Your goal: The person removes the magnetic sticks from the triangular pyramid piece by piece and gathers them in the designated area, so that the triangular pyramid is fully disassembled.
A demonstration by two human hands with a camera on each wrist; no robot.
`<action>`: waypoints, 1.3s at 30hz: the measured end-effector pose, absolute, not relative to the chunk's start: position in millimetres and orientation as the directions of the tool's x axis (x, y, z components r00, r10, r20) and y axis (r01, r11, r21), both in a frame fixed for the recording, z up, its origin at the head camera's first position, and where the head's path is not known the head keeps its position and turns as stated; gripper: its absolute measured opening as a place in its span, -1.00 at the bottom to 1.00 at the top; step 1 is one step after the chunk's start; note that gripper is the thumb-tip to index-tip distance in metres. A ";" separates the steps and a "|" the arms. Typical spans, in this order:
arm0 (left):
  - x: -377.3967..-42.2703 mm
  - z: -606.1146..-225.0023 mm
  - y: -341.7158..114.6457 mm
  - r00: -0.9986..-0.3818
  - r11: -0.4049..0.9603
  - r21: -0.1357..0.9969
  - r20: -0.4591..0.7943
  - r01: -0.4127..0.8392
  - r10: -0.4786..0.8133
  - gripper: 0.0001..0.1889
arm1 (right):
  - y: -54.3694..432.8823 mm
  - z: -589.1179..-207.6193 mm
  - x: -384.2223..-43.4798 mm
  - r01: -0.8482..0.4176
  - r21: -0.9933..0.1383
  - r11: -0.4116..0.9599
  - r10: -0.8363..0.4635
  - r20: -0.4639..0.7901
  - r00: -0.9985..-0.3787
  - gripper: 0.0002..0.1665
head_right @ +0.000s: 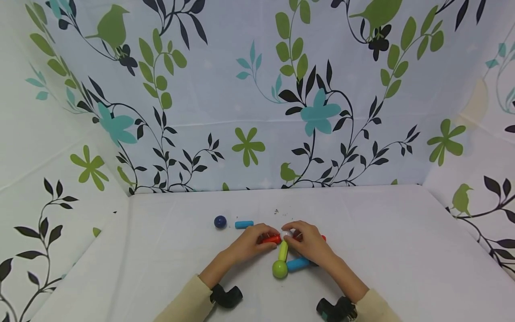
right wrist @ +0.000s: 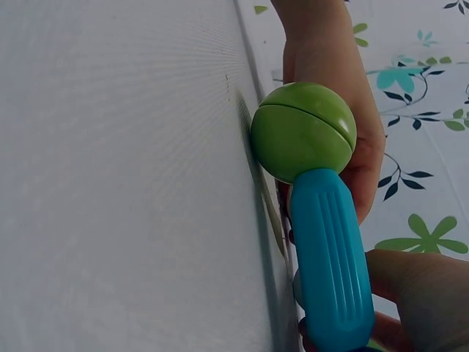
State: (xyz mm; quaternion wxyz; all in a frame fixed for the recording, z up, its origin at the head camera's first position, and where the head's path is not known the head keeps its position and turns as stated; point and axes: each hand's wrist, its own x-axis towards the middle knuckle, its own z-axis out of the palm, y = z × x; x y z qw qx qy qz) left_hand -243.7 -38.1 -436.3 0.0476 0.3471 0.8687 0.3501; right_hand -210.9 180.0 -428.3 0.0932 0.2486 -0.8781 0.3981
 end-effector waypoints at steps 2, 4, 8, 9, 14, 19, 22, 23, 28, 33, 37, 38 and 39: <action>-244.6 -437.0 -38.4 -0.747 0.508 0.636 0.169 0.581 0.643 -0.70 | 180.1 -428.4 -210.9 -0.515 -0.652 0.557 -0.363 0.366 -0.857 -0.74; -245.7 -437.5 -38.7 -0.741 0.503 0.632 0.174 0.589 0.649 -0.70 | 180.4 -428.7 -211.2 -0.516 -0.653 0.555 -0.363 0.369 -0.856 -0.74; -247.7 -437.9 -39.2 -0.730 0.497 0.623 0.181 0.604 0.659 -0.70 | 180.9 -429.6 -212.1 -0.515 -0.656 0.551 -0.364 0.367 -0.856 -0.73; -248.1 -438.1 -39.3 -0.727 0.497 0.620 0.182 0.607 0.662 -0.70 | 181.1 -429.8 -212.2 -0.514 -0.658 0.550 -0.364 0.365 -0.857 -0.73; -249.0 -437.1 -40.6 -0.716 0.489 0.619 0.177 0.614 0.675 -0.69 | 181.3 -430.0 -212.4 -0.516 -0.664 0.542 -0.369 0.364 -0.855 -0.73; -249.3 -434.0 -42.8 -0.706 0.482 0.624 0.164 0.615 0.689 -0.69 | 181.2 -430.7 -212.3 -0.520 -0.664 0.536 -0.364 0.374 -0.853 -0.74; -249.3 -432.2 -44.5 -0.697 0.475 0.629 0.153 0.616 0.701 -0.70 | 181.8 -431.7 -212.4 -0.520 -0.665 0.536 -0.361 0.375 -0.854 -0.74; -249.3 -431.6 -44.9 -0.693 0.471 0.632 0.149 0.615 0.705 -0.70 | 182.2 -432.1 -212.4 -0.518 -0.666 0.537 -0.361 0.373 -0.854 -0.74; -248.8 -431.2 -47.3 -0.678 0.457 0.639 0.140 0.618 0.722 -0.71 | 183.1 -434.6 -213.2 -0.508 -0.667 0.545 -0.358 0.363 -0.860 -0.73; -245.7 -430.2 -50.3 -0.704 0.482 0.645 0.125 0.593 0.699 -0.70 | 182.8 -435.7 -213.5 -0.500 -0.670 0.549 -0.353 0.357 -0.865 -0.72; -242.1 -427.3 -55.2 -0.736 0.515 0.640 0.119 0.570 0.667 -0.69 | 182.1 -435.2 -213.5 -0.500 -0.668 0.551 -0.351 0.358 -0.865 -0.72; -241.7 -426.8 -57.1 -0.742 0.523 0.636 0.120 0.567 0.659 -0.69 | 181.8 -435.3 -213.6 -0.499 -0.668 0.552 -0.351 0.357 -0.866 -0.72; -241.4 -426.4 -59.3 -0.749 0.530 0.633 0.121 0.564 0.652 -0.69 | 181.6 -435.3 -213.6 -0.498 -0.667 0.554 -0.350 0.355 -0.867 -0.72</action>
